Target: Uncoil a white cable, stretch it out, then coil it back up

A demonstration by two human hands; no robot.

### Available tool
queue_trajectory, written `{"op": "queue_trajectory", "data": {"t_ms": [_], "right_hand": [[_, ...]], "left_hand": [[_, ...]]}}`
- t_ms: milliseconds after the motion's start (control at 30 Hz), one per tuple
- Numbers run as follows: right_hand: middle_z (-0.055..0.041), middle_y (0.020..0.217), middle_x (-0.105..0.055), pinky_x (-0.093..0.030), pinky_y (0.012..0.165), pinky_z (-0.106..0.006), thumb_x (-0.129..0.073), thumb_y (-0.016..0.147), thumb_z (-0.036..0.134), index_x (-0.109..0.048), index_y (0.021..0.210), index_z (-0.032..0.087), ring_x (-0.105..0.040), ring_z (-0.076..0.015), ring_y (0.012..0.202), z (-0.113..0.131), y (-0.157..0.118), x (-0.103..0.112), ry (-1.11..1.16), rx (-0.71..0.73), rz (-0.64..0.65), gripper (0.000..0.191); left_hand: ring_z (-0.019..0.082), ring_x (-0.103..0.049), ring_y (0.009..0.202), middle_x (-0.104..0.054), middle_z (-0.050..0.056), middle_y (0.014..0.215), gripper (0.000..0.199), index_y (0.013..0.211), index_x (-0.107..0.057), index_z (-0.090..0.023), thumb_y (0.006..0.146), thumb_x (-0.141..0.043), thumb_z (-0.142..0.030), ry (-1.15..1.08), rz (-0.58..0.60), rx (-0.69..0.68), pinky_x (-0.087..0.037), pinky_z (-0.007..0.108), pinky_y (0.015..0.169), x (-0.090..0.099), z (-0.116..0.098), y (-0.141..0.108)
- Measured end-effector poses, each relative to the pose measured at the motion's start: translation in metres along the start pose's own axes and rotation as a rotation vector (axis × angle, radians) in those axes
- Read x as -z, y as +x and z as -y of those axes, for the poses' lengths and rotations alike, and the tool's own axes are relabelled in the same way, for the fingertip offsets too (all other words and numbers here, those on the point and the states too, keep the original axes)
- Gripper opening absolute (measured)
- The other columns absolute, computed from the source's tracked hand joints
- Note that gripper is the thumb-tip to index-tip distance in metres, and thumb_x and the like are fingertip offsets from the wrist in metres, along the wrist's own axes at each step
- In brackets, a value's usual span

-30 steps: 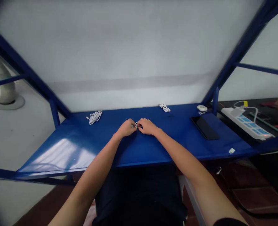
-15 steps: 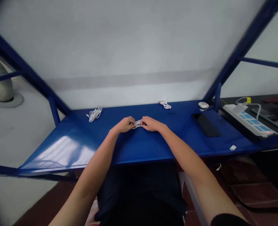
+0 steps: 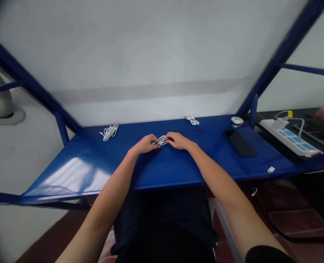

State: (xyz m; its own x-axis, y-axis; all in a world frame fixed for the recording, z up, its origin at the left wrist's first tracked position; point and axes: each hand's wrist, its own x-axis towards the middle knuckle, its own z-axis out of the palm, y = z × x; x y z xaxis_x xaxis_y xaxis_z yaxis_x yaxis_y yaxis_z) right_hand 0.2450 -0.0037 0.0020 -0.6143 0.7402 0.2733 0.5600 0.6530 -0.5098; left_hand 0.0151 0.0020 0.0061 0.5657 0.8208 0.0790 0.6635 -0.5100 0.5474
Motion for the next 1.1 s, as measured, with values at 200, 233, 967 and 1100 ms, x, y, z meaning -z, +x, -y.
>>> {"op": "queue_trajectory", "data": {"t_ms": [200,233,967,1100], "right_hand": [[-0.0063,0.091,-0.066,-0.049,0.078,-0.031,-0.056,0.086,0.03,-0.059,0.069,0.019,-0.062,-0.0169,0.08,0.001,0.002,-0.009,0.104,-0.053,-0.145,0.02],[-0.006,0.091,-0.066,-0.05,0.079,-0.031,-0.058,0.084,0.029,-0.059,0.071,0.019,-0.062,-0.017,0.081,0.0,0.003,-0.012,0.128,-0.062,-0.163,0.017],[-0.006,0.067,-0.072,-0.044,0.057,-0.022,-0.065,0.072,0.027,-0.072,0.068,0.019,-0.066,-0.0181,0.065,0.005,0.011,-0.011,-0.15,-0.592,-0.118,0.012],[-0.0049,0.067,-0.072,-0.045,0.057,-0.021,-0.066,0.07,0.024,-0.072,0.069,0.017,-0.067,-0.0168,0.064,0.004,0.009,-0.006,-0.043,-0.591,-0.139,0.01]], "left_hand": [[0.015,-0.06,0.071,-0.07,0.003,0.081,0.03,0.09,-0.073,-0.017,0.085,-0.046,-0.03,-0.089,0.007,0.0,-0.045,0.024,0.067,0.003,-0.007,-0.003],[0.014,-0.061,0.069,-0.07,0.002,0.079,0.029,0.094,-0.072,-0.017,0.084,-0.045,-0.025,-0.105,-0.02,0.017,-0.045,0.023,0.065,0.002,-0.007,-0.003],[0.018,-0.067,0.075,-0.074,0.005,0.082,0.019,0.085,-0.075,-0.018,0.079,-0.059,-0.027,-0.009,-0.092,0.157,-0.046,0.025,0.065,-0.015,-0.017,0.002],[0.018,-0.066,0.072,-0.074,0.006,0.078,0.021,0.08,-0.074,-0.017,0.08,-0.053,-0.021,0.017,-0.1,0.157,-0.045,0.025,0.065,-0.014,-0.02,0.0]]}}
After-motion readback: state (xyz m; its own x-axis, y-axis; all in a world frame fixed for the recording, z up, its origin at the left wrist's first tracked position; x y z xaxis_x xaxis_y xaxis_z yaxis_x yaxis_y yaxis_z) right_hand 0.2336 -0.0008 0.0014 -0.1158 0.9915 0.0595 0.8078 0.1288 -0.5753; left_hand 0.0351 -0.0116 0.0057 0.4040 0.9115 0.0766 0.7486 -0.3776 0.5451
